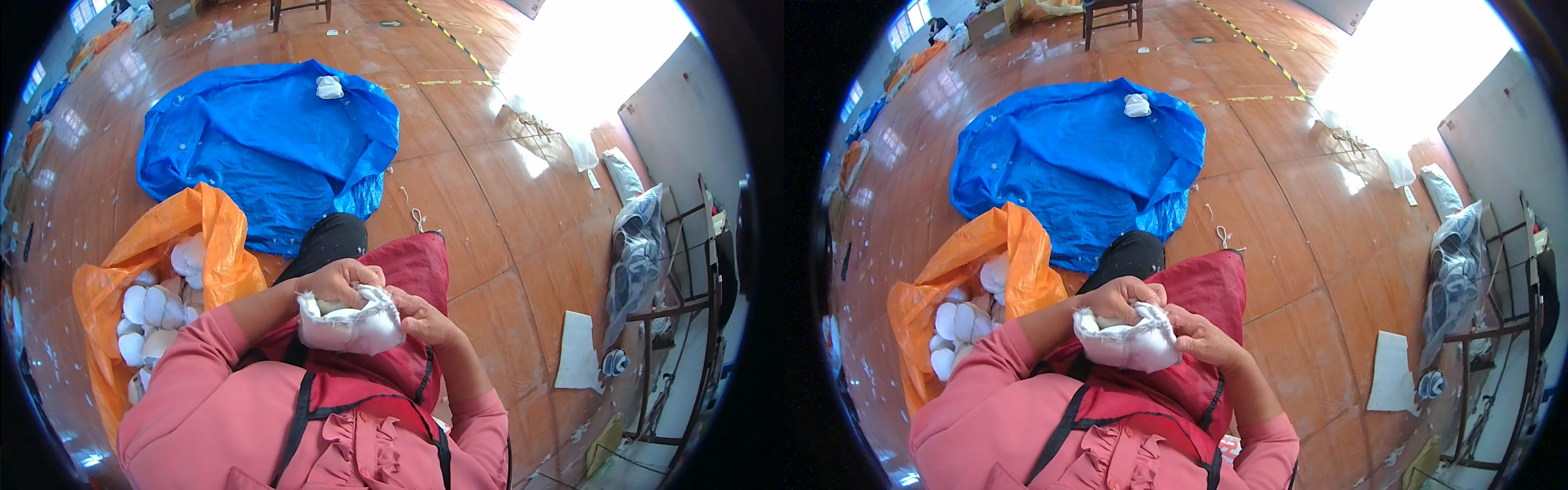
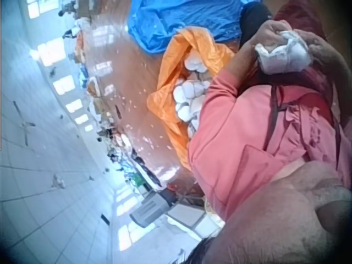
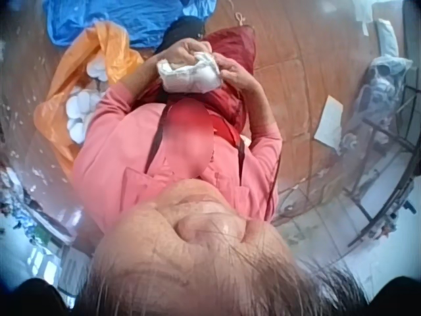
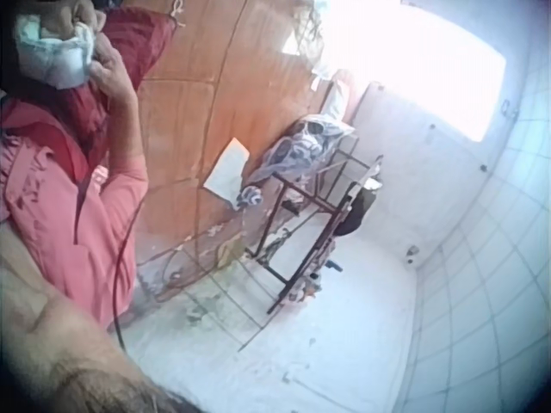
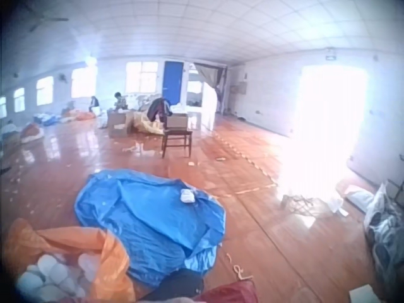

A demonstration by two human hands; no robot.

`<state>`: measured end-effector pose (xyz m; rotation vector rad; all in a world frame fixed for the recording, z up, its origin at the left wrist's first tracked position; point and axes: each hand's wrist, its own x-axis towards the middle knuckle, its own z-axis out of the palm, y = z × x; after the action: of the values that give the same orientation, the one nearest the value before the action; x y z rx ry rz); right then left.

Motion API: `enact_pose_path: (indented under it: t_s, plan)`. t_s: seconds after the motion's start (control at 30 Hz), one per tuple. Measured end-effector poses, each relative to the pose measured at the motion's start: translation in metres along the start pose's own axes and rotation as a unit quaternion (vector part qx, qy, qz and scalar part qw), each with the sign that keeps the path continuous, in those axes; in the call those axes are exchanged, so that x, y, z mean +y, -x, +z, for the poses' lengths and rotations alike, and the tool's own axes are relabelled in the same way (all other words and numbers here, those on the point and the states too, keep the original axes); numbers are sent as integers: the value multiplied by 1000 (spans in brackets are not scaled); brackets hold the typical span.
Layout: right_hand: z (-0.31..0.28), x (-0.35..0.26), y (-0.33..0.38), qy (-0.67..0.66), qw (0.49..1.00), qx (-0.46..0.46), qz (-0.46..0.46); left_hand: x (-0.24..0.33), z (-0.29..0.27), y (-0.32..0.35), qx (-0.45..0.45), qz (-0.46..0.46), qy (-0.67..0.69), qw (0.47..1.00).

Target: The person sits on the floor and repeatedly stuffs white material into white socks, shaping them into small bundles. They pick up socks from an orange bag, fill them with the material, and place the finished bundles onto a blue tarp nearby.

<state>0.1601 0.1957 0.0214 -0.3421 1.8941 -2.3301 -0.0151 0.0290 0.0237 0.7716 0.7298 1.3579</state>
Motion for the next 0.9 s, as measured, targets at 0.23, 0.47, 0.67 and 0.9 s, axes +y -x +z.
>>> enact_pose_path:
  t_s: [0.23, 0.47, 0.67, 0.9]
  plan:
    - [-1, 19, 9, -97, 989, -19, 107, -15, -4, 4, 26, -44, 76, 996]
    - [20, 28, 6, -104, 985, 114, 79, -13, -2, 7, 15, -77, 110, 991]
    - [14, 17, -1, -193, 969, 93, 121, -21, -15, 4, 19, -72, -32, 997]
    - [6, 32, -15, -70, 979, 40, 186, 4, -14, -4, 15, -303, 28, 952]
